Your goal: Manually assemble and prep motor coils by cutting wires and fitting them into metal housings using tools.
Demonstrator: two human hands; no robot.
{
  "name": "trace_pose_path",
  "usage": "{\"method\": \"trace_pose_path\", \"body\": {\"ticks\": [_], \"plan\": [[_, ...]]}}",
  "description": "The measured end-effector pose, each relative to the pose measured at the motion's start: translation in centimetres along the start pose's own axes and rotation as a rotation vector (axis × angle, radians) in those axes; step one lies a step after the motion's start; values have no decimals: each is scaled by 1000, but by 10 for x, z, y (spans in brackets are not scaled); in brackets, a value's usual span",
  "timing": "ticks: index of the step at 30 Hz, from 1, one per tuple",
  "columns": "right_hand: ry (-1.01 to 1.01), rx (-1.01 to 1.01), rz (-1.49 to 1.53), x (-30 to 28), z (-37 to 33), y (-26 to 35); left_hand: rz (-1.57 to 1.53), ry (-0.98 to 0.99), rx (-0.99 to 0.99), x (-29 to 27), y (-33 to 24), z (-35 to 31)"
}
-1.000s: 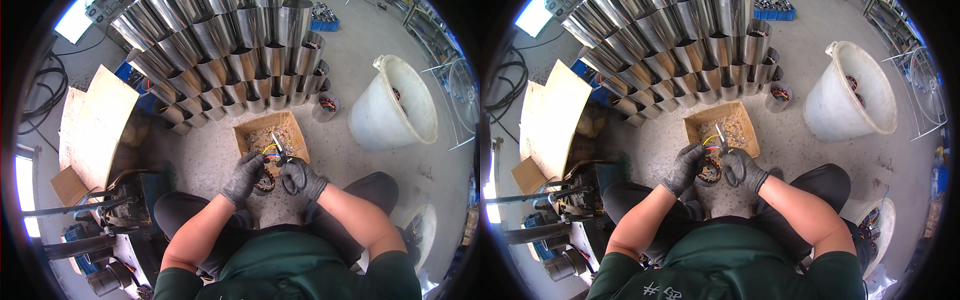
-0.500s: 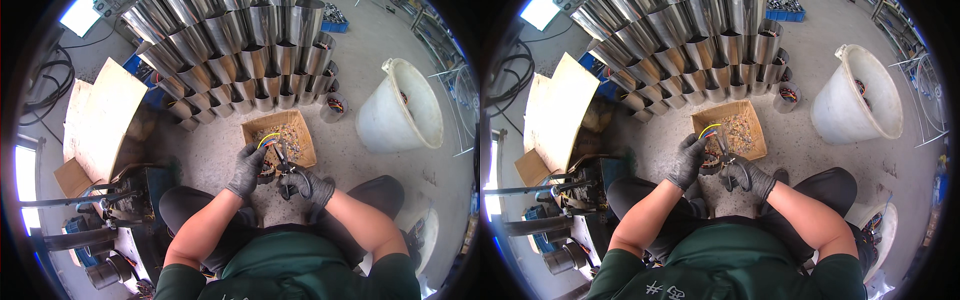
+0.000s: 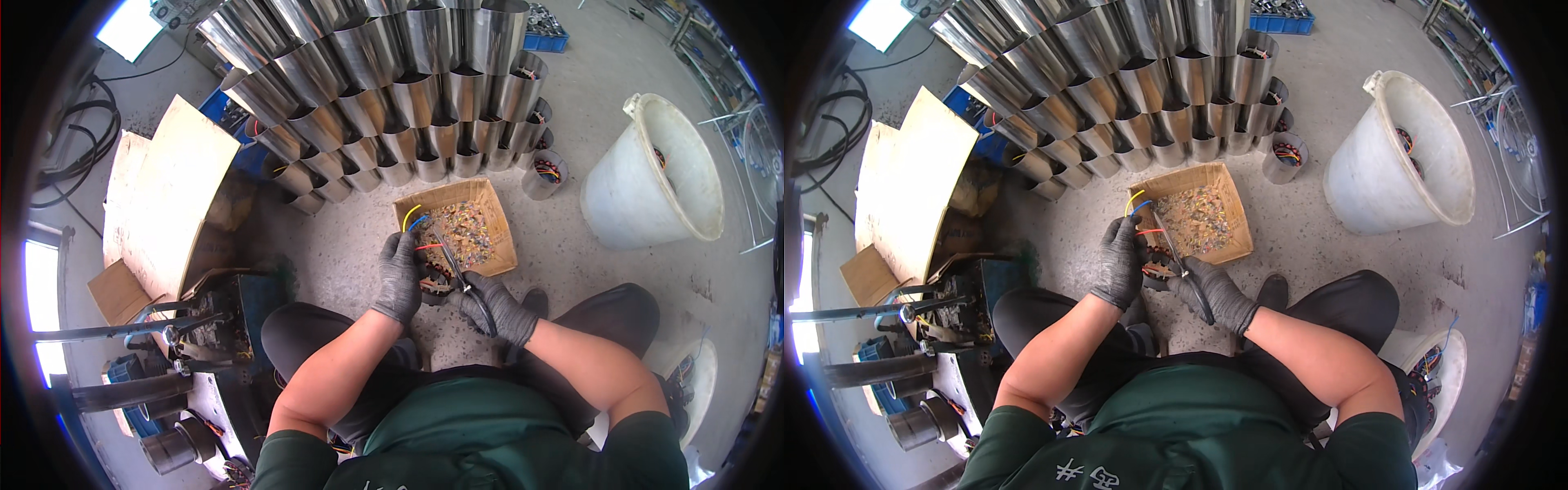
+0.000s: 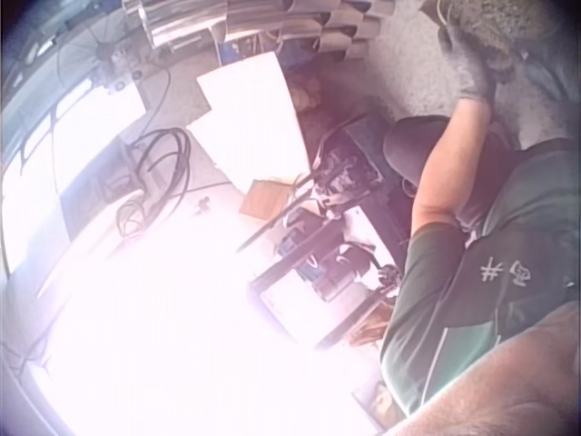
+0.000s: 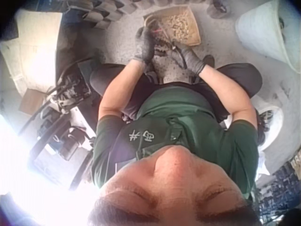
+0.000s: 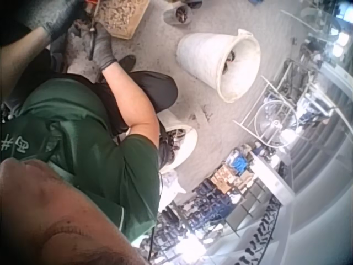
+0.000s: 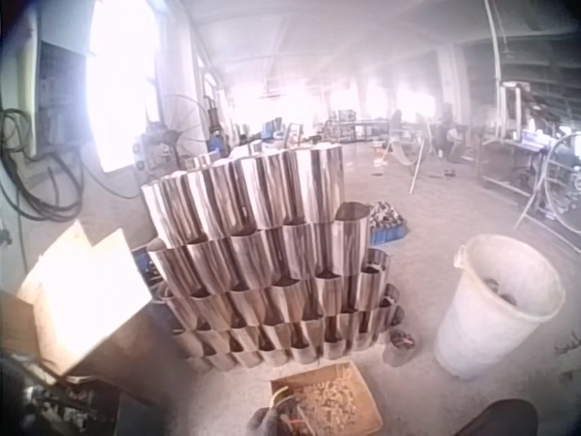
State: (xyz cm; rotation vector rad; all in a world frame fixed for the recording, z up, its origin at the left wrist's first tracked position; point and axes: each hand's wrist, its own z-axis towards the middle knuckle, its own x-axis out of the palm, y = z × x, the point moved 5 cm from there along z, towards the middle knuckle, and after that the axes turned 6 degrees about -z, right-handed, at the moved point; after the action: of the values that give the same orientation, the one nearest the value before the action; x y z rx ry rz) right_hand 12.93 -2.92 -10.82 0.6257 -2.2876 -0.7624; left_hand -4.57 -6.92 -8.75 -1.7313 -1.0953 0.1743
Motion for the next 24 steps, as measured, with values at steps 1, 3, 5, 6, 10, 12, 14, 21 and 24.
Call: {"method": "trace_pose_path", "body": {"ticks": [1,3,5,6,10,12,14,21,24], "plan": [[-10,134,58,4,-9,0,-20,-49,15,1,-2,0],[48,19,-122,6,-13,6,31,-17,23,7,-3,-5],[103,-97,-297,6,-14,11,76,28,-64,19,-11,-22],[136,-81,-265,5,-13,13,78,29,-66,20,-8,-21],[206,61,-6,8,-9,16,210,136,52,15,1,-14],[227,99,36,6,-7,17,277,207,44,19,6,-13],[251,70,11,8,-7,21,314,237,76,16,10,-10],[80,62,29,-22,5,6,336,237,132,19,8,-10],[-58,-19,-106,-29,6,14,365,226,152,16,10,-8]]}}
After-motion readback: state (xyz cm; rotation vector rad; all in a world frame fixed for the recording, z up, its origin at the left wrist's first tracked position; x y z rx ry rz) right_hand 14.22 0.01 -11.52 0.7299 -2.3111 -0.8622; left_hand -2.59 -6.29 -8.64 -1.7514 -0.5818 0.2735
